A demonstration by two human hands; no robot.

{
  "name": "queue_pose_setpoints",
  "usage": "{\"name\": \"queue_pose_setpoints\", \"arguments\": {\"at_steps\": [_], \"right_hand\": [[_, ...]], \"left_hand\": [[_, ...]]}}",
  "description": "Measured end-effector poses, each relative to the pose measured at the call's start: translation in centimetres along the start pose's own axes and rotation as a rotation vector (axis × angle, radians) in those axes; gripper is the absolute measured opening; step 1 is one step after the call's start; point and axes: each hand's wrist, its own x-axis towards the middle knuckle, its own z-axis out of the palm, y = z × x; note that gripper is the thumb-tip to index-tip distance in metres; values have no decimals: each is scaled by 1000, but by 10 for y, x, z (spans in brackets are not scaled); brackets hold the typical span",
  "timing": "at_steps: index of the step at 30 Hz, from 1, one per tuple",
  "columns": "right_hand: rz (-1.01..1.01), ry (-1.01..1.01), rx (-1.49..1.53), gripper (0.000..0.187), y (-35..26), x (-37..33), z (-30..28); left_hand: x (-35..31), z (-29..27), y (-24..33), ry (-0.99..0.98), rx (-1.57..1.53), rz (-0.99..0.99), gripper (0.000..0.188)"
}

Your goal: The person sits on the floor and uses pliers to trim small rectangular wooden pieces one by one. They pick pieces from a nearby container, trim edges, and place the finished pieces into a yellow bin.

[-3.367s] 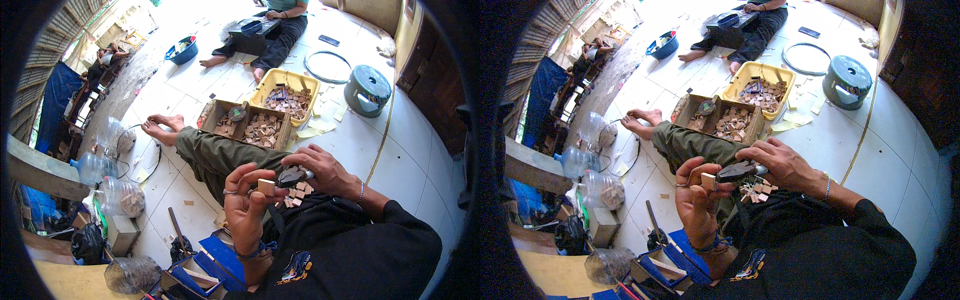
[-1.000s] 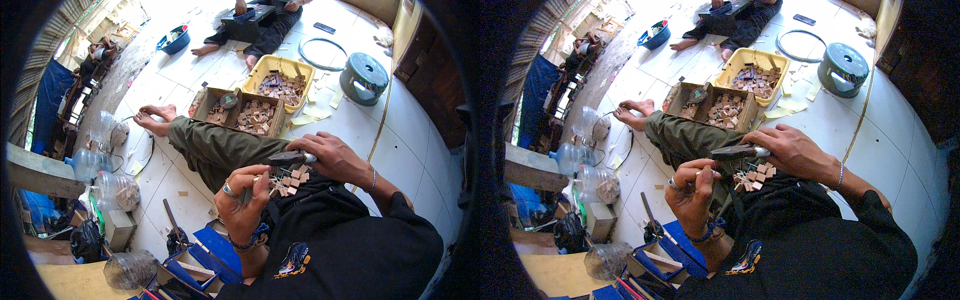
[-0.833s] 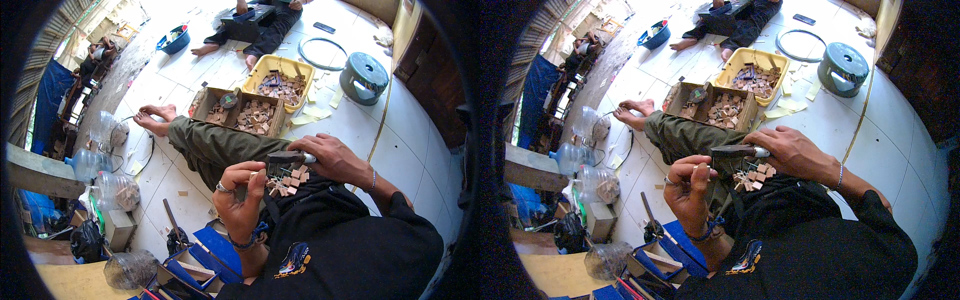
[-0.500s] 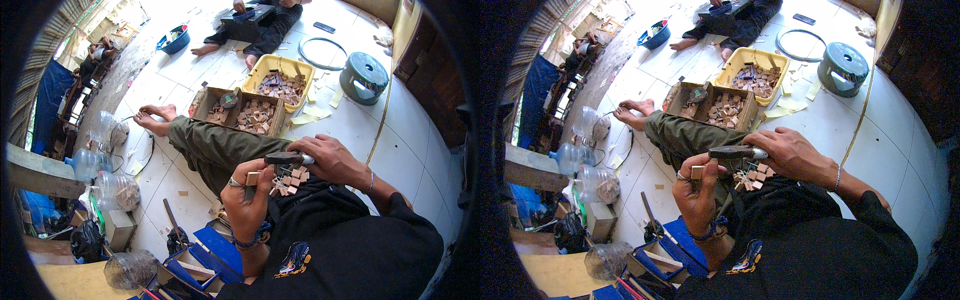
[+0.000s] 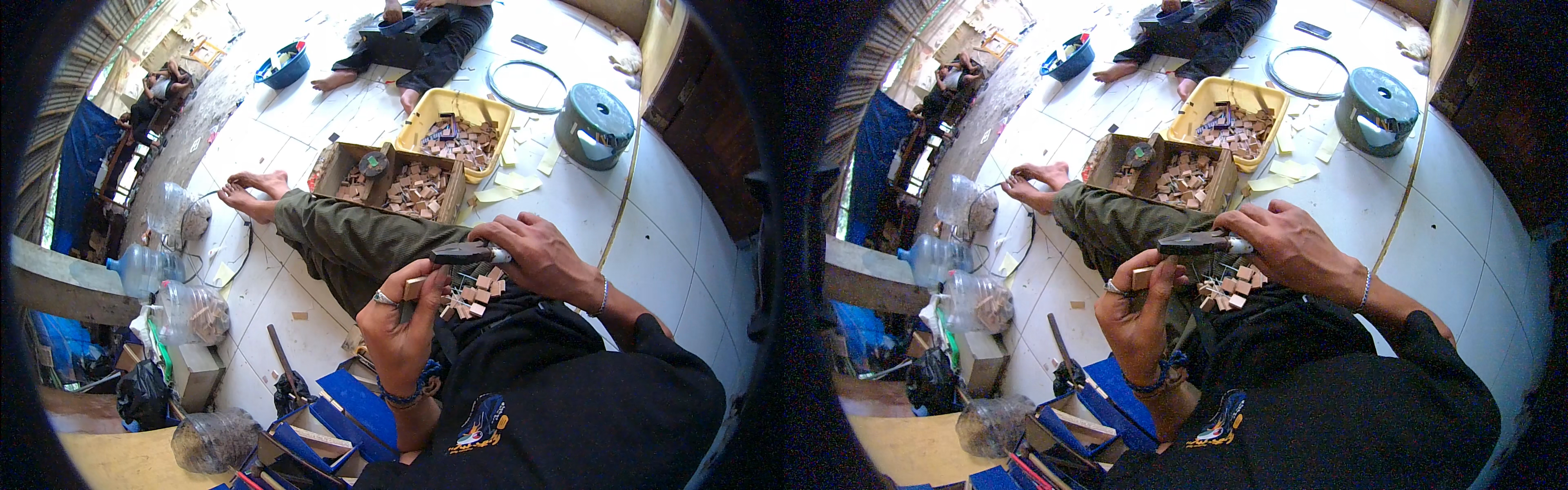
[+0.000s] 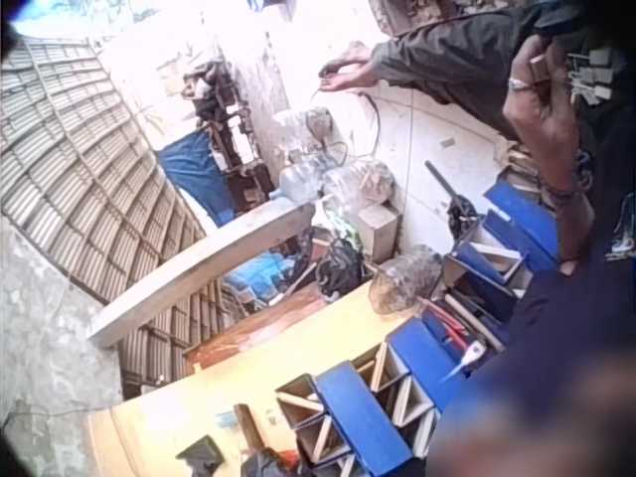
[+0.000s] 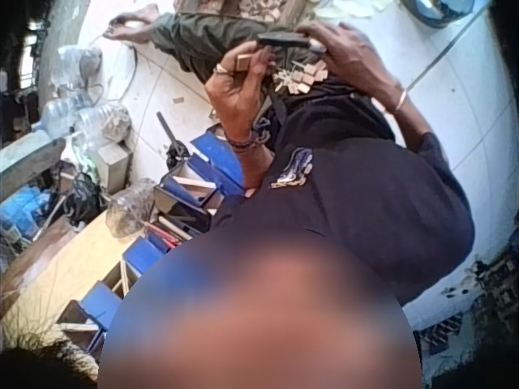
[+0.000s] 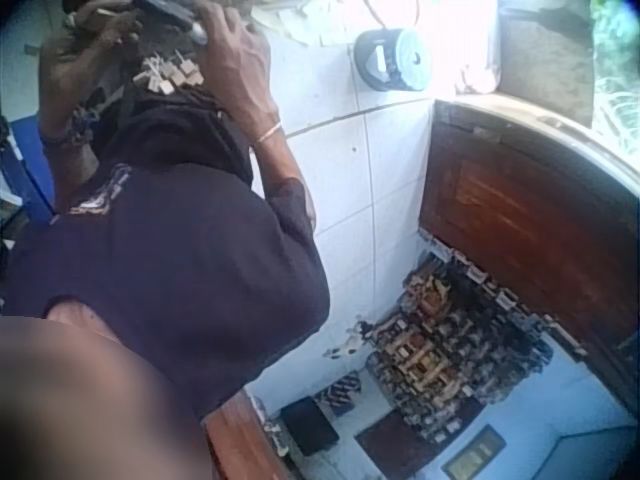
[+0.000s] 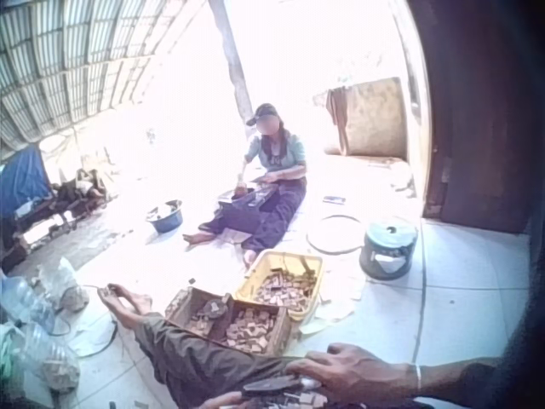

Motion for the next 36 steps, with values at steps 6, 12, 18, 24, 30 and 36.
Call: {"name": "queue_pose_setpoints", "arguments": {"at_steps": [6,12,18,24,30,36], "right_hand": [[-23,14,-37,48,1,0,1],[6,8,-41,47,1,0,2],[-28,7,-66,57,3,0,4],[-8,-6,-65,55,4,-1,5],[-4,-1,-67,52,3,-1,4],[45,-19,-3,49,2,-2,6]], "left_hand": [[0,-2,3,-24,8,-62,22],[1,-1,4,-23,-30,-99,24],[2,-1,2,-31,-53,-116,25],[2,-2,-1,-26,-16,-110,21],[2,-1,-3,-25,-31,-129,20],[4,-1,-4,-20,17,-70,20]]}}
